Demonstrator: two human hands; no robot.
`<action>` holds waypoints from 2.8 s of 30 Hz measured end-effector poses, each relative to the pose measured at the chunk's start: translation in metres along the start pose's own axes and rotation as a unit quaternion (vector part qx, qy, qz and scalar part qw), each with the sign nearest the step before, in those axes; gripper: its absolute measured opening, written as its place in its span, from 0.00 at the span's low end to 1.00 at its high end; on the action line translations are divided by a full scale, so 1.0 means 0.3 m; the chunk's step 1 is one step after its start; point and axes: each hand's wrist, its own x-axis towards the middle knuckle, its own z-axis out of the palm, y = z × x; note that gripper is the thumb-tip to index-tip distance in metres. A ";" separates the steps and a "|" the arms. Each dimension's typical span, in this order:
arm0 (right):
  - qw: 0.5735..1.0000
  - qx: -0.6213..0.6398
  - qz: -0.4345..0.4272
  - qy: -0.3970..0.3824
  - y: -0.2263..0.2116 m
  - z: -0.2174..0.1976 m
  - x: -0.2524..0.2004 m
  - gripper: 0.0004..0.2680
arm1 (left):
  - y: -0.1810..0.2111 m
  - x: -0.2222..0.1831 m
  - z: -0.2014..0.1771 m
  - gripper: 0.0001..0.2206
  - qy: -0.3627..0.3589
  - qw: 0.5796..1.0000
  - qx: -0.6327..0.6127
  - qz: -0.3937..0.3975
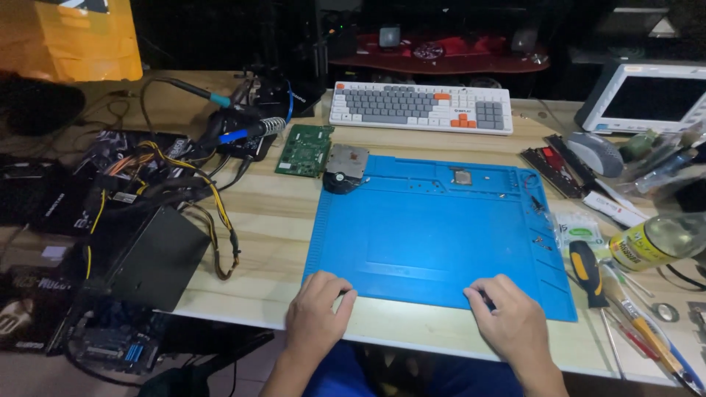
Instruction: Cleaning a circuit board with a brush and inspecting its components on a repair bench.
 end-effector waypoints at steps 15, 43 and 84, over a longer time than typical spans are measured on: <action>0.999 0.040 0.017 -0.007 -0.008 -0.021 -0.012 0.06 | -0.101 0.684 0.175 0.55 -0.067 0.972 0.109 -0.196; 0.993 0.092 -0.067 0.039 0.032 -0.019 -0.005 0.16 | 0.153 0.230 0.216 0.60 -0.105 0.978 -0.156 0.090; 0.991 0.106 0.074 -0.033 0.006 -0.032 0.011 0.09 | 0.057 0.964 0.463 0.62 -0.242 0.968 -0.003 -0.066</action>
